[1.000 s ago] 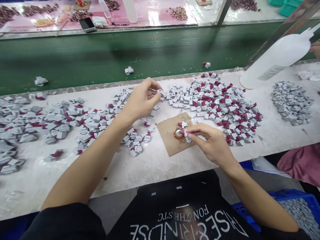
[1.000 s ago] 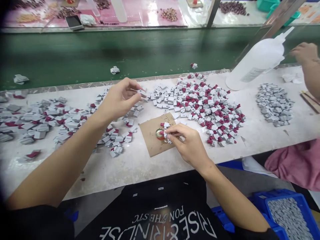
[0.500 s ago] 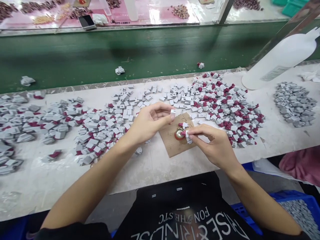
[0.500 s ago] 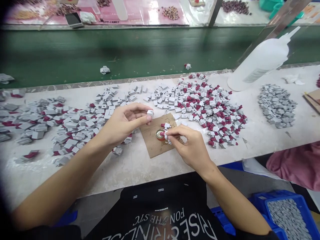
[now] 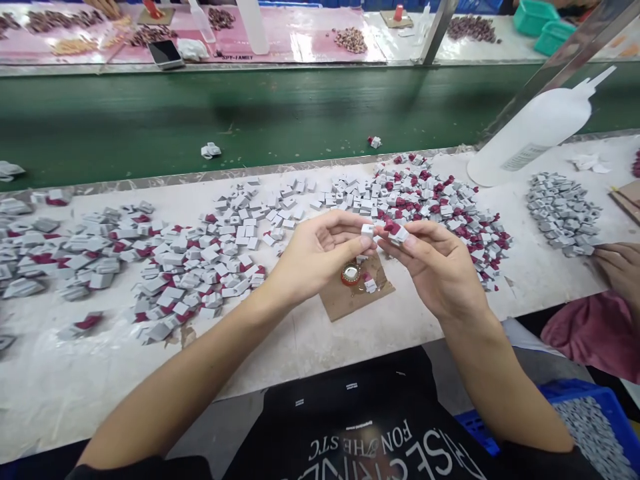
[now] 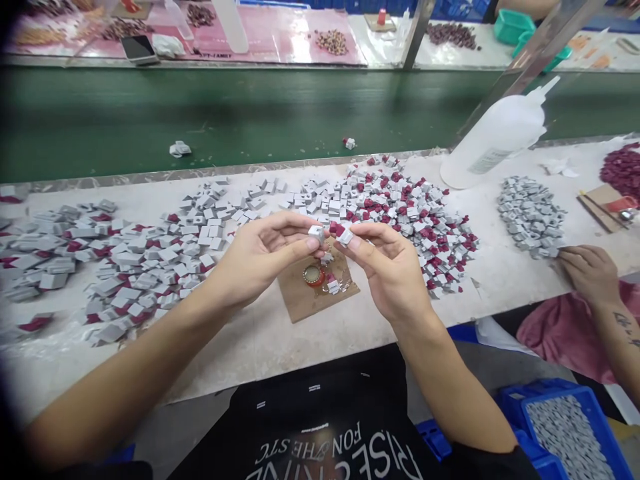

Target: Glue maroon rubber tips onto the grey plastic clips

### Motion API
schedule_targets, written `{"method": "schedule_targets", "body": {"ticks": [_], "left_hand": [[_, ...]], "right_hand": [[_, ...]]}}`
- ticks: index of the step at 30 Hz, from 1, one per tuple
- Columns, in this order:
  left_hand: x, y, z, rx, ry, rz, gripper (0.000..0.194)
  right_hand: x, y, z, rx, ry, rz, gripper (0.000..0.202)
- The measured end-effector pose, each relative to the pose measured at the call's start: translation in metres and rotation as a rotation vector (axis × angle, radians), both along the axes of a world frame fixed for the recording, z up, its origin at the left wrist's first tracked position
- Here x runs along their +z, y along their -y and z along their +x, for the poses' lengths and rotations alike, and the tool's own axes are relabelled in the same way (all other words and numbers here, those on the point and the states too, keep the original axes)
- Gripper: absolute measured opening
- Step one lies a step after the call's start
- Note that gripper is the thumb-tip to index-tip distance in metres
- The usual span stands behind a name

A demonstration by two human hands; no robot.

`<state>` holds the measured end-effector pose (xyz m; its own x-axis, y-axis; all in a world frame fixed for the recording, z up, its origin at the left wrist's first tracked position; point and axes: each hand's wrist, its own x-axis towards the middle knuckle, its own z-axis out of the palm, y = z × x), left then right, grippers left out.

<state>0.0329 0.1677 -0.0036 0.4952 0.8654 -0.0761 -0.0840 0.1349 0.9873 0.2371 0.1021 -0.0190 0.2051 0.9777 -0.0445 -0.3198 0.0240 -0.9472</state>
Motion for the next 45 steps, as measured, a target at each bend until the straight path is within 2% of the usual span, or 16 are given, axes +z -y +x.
{"method": "schedule_targets", "body": {"ticks": [9, 15, 20, 23, 26, 28, 29, 31, 33, 34, 37, 39, 41, 43, 45], "left_hand": [[-0.005, 0.0, 0.005, -0.015, 0.04, -0.014, 0.031], [-0.002, 0.0, 0.005, 0.003, -0.038, 0.045, 0.022], [0.0, -0.001, 0.002, -0.055, -0.09, 0.143, 0.012], [-0.003, -0.011, -0.002, -0.082, -0.111, 0.163, 0.013], [-0.008, -0.037, -0.006, -0.119, -0.188, 0.203, 0.016], [-0.01, -0.067, -0.009, -0.073, -0.306, 0.308, 0.014], [-0.011, -0.085, -0.011, -0.012, -0.375, 0.372, 0.013], [-0.015, -0.127, -0.013, 0.184, -0.497, 0.453, 0.01], [-0.02, -0.169, -0.014, 0.373, -0.596, 0.392, 0.012], [-0.024, -0.188, -0.013, 0.436, -0.654, 0.338, 0.015], [-0.035, -0.231, -0.011, 0.5, -0.757, 0.244, 0.023], [-0.041, -0.247, -0.009, 0.493, -0.777, 0.232, 0.026], [-0.043, -0.251, -0.009, 0.489, -0.792, 0.232, 0.025], [-0.04, -0.246, -0.011, 0.511, -0.814, 0.249, 0.022], [-0.034, -0.231, -0.013, 0.522, -0.806, 0.294, 0.015]], "right_hand": [[0.0, 0.0, -0.001, -0.033, 0.019, -0.047, 0.029], [-0.003, 0.001, 0.0, -0.03, 0.15, -0.052, 0.023], [-0.003, -0.003, 0.0, 0.015, 0.25, -0.037, 0.025], [-0.002, -0.013, 0.001, 0.057, 0.253, -0.035, 0.026], [0.0, -0.041, 0.007, 0.159, 0.366, -0.042, 0.024], [0.003, -0.077, 0.01, 0.198, 0.517, -0.005, 0.017], [0.005, -0.099, 0.011, 0.194, 0.615, 0.024, 0.013], [0.007, -0.151, 0.009, 0.077, 0.853, 0.085, 0.014], [0.007, -0.204, -0.001, 0.019, 1.11, 0.02, 0.024], [0.005, -0.227, -0.008, 0.043, 1.214, -0.041, 0.029], [-0.006, -0.276, -0.031, 0.088, 1.292, -0.113, 0.033], [-0.012, -0.29, -0.042, 0.113, 1.293, -0.116, 0.022], [-0.015, -0.291, -0.045, 0.128, 1.283, -0.1, 0.015], [-0.013, -0.28, -0.042, 0.133, 1.255, -0.063, 0.015], [-0.007, -0.259, -0.036, 0.139, 1.221, -0.018, 0.016]]}}
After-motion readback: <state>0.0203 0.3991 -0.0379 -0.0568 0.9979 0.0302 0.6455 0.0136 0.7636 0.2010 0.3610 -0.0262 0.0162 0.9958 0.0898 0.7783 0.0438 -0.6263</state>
